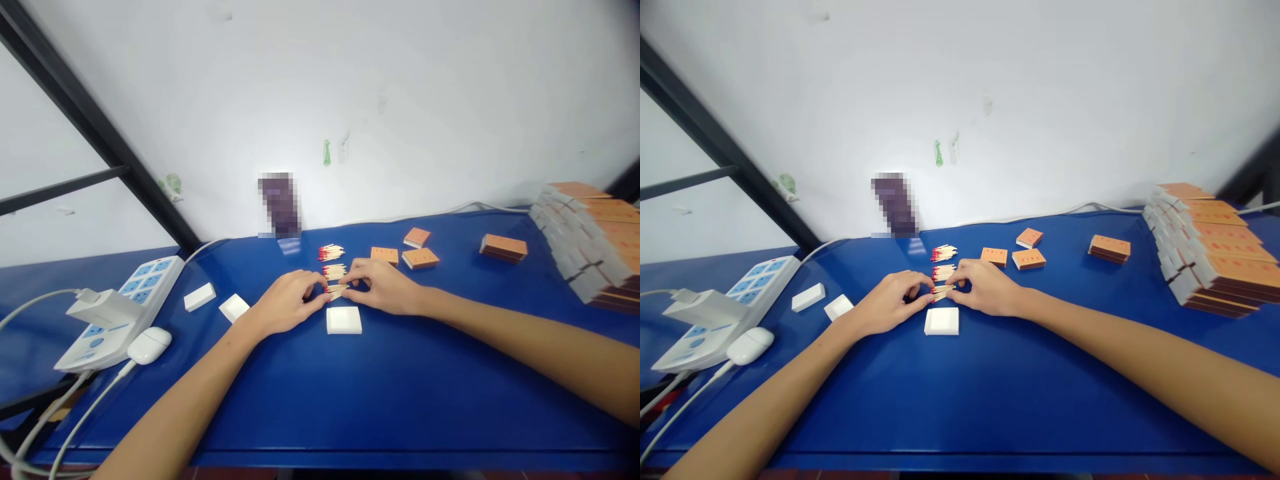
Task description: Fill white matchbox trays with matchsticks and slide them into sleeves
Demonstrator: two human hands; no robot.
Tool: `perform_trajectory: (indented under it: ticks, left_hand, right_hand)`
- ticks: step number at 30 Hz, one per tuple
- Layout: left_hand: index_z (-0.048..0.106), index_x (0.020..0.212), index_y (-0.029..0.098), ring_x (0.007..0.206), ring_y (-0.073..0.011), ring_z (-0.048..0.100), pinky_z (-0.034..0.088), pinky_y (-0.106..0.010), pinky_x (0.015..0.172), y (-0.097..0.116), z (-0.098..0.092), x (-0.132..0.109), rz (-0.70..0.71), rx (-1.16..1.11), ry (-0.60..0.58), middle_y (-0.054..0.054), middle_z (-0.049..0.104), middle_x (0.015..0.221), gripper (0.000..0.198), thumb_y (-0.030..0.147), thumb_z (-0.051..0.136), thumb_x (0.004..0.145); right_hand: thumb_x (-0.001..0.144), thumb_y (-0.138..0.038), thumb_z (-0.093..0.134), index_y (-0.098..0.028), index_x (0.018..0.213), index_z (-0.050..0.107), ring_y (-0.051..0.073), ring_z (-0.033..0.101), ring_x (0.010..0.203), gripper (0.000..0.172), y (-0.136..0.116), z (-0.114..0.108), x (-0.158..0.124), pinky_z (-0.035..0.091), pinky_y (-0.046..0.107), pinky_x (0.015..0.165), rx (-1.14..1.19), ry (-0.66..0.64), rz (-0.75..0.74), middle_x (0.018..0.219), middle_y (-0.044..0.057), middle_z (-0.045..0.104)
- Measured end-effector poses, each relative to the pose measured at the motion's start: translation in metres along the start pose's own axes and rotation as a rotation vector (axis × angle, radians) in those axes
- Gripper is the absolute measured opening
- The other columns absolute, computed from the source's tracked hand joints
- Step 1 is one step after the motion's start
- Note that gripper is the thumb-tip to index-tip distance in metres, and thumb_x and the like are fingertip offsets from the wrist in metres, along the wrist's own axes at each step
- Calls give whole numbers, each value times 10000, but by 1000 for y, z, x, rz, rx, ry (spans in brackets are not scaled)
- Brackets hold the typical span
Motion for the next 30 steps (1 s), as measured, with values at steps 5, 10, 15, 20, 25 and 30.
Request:
perform_trajectory:
  ticks: [5, 10, 15, 20, 25, 30]
  left_hand:
    - [631, 982, 220, 646, -135, 496, 339, -260, 606, 1, 2, 2, -14, 17, -5, 35, 526, 674, 268, 456, 507, 954]
    - [610, 936, 214, 613, -130, 486, 309, -257, 578, 1, 5, 3, -38, 37, -2, 40, 528, 660, 248, 446, 522, 941]
    - [593, 936, 205, 566, -128, 470, 292, -255, 559, 2, 4, 4, -48, 44, -19, 42, 522, 625, 281, 451, 460, 970]
    - [587, 941, 209, 574, -123, 483, 302, -244, 561, 2, 3, 4, -57, 45, -27, 43, 540, 643, 246, 425, 474, 967]
    - [579, 940, 212, 557, -120, 475, 291, -240, 553, 2, 2, 5, -68, 24, -62, 48, 533, 635, 240, 418, 460, 973]
    - [564, 950, 213, 550, -119, 461, 289, -238, 557, 2, 2, 5, -56, 20, -73, 53, 522, 630, 232, 398, 429, 989]
  right_hand:
    - [915, -295, 617, -207, 951, 774, 126, 525, 680, 183, 3, 1, 2, 376, 259, 629, -23, -3, -25, 813, 32, 603]
    - [926, -269, 598, -193, 947, 763, 128, 542, 700, 183, 4, 3, 2, 380, 260, 647, -42, 6, -49, 828, 36, 611]
    - [918, -253, 595, -174, 920, 744, 129, 532, 700, 169, 0, 3, 2, 370, 255, 639, -66, 1, -31, 817, 33, 597]
    - [916, -257, 591, -172, 931, 733, 117, 520, 680, 167, 1, 5, 2, 361, 249, 636, -87, 12, -49, 832, 29, 593]
    - [927, -291, 580, -174, 990, 723, 124, 529, 688, 195, 1, 7, 1, 363, 251, 640, -121, 33, -69, 834, 30, 595]
    - [942, -289, 560, -170, 965, 723, 124, 534, 689, 203, -1, 6, 2, 365, 254, 640, -150, 15, -87, 838, 31, 599]
Point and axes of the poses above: each hand's wrist, its own x-axis towards the middle knuckle, its own z-axis out of the palm, y = z × x, the point moved 1 cm from there along x, towards the middle knuckle
